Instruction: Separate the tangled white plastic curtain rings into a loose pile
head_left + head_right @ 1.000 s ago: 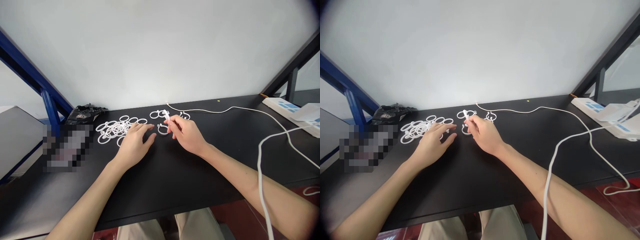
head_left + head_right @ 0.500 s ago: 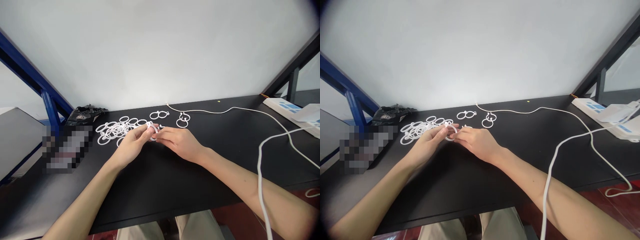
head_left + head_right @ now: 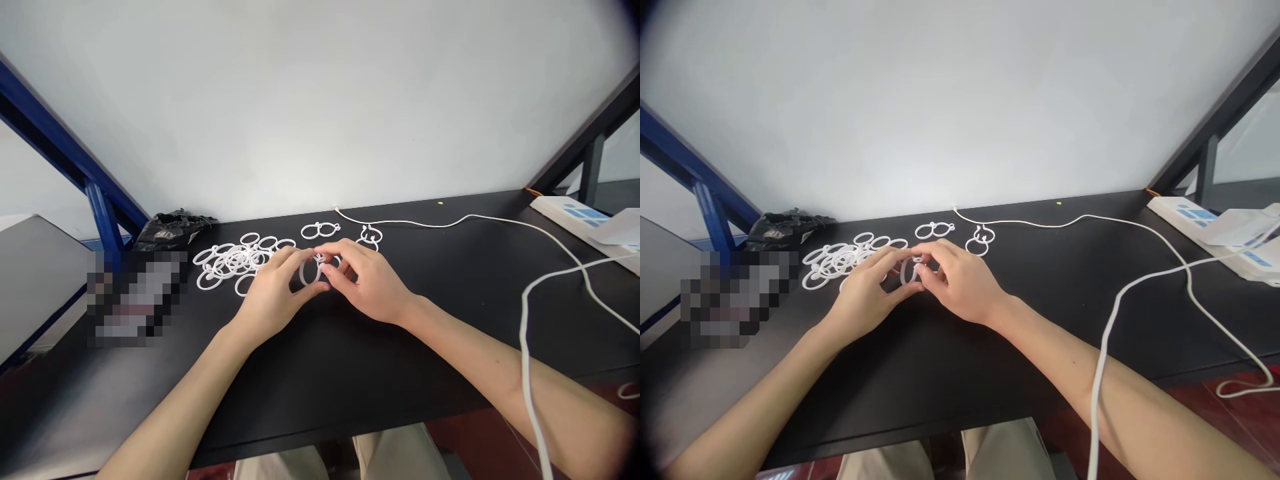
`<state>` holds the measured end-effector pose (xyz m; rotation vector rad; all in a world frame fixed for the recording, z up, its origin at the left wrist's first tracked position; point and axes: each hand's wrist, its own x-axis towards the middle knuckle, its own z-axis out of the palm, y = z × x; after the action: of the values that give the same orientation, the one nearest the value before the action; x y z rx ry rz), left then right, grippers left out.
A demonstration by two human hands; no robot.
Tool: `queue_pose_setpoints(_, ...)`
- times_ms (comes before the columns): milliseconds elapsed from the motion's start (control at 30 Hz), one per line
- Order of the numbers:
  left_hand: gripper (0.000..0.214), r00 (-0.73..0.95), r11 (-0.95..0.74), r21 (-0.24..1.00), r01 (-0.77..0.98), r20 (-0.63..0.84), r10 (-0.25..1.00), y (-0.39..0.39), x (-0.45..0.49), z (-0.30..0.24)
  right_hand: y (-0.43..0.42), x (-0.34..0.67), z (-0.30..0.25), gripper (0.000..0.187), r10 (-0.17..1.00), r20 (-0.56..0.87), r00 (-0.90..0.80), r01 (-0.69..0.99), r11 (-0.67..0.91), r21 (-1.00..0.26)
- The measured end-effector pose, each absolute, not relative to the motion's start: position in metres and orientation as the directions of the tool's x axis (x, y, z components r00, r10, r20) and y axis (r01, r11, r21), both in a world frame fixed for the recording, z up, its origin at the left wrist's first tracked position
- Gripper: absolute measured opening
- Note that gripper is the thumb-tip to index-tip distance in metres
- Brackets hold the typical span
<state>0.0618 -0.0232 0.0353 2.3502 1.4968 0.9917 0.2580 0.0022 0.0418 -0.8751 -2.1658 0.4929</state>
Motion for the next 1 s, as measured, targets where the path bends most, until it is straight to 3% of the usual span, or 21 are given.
queue_pose_setpoints(300, 0.040, 0.300, -0.525, 0.370, 0.767, 0.517, 0.802, -0.0219, 0.0596, 0.0299, 0.0035, 0.2573, 0.0370, 0.025, 0.656, 0.525, -0.542, 0.414, 0.752, -0.513)
queue_pose_setpoints(767, 0.036, 0.310, -0.537, 0.362, 0.762, 0.525, 0.793, -0.0245, 0.0628, 0.0327, 0.0029, 0.2555, 0.0395, 0.021, 0.691, 0.522, -0.499, 0.471, 0.722, -0.506)
queue_pose_setpoints(900, 0.034, 0.295, -0.520, 0.364, 0.773, 0.519, 0.802, -0.0243, 0.0640, 0.0319, 0.0034, 0.2566, 0.0381, 0.023, 0.731, 0.474, -0.491, 0.495, 0.682, -0.539)
queue_pose_setpoints(1000, 0.034, 0.232, -0.457, 0.319, 0.831, 0.548, 0.804, -0.0200, 0.0612, 0.0293, 0.0048, 0.2579, 0.0379, 0.029, 0.806, 0.399, -0.437, 0.609, 0.592, -0.528)
